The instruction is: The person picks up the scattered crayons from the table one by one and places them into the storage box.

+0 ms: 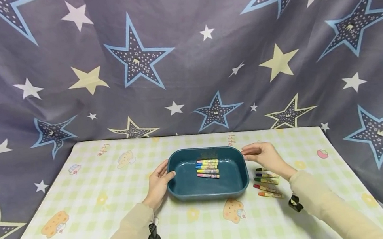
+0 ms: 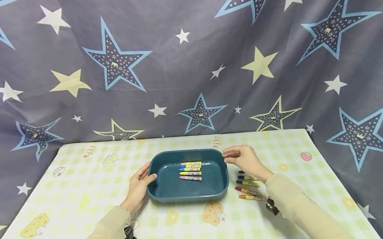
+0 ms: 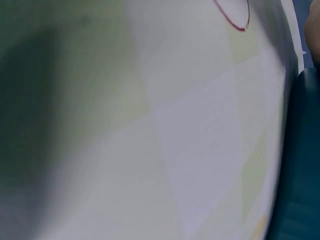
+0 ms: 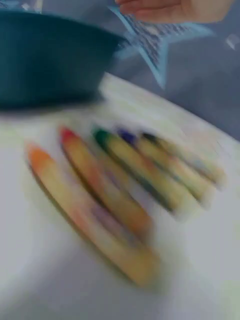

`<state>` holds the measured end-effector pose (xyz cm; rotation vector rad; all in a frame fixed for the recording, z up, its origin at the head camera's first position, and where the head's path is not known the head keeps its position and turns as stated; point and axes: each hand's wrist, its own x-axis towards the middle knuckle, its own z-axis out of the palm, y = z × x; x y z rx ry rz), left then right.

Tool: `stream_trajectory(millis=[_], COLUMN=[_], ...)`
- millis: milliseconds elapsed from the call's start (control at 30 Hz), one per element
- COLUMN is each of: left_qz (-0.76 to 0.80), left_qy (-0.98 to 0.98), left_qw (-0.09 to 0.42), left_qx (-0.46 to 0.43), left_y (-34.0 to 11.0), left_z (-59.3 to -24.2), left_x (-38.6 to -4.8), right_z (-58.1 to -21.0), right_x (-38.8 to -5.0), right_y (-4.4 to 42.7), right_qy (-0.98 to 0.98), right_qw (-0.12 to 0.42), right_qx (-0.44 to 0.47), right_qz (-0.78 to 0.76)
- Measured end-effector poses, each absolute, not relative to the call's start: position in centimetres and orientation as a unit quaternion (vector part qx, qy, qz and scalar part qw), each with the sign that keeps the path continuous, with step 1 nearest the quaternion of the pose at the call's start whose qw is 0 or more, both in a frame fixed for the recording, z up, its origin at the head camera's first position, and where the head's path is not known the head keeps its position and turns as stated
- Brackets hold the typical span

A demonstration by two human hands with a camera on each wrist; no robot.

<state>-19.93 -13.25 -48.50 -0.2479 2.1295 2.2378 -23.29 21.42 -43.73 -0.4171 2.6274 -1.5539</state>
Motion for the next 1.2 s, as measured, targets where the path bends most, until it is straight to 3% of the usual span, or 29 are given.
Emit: stream_trajectory(millis=[267,467,867,1200], left_qz=[0.716,0.719,0.708,0.722], left_qy=[0.693,0.69,0.702,0.687], left_qw=[0.025,0.019,0.005,0.01], left_qx=[-0.081,-0.082,-0.08,-0.078], left_y=[-13.1,-13.3,-13.5,-13.4], left_z=[-47.4,-48.5,-50.2,-50.2], left_x=[-19.4,-20.0,-20.7,-20.8], right_z=[-47.6,-49.1,-50.4,-50.4], right_x=[-24.3,-24.2,-24.0,-23.8], right_y=[26.7,28.9,30.1,29.6], right_qy=[0.861,0.868,0.872,0.896], right_qw=[0.032,0.047,0.068,0.038], right_qx=[-0.106,-0.085,-0.087,-0.096], right_qz=[-0.497,-0.488,-0.476,-0.432])
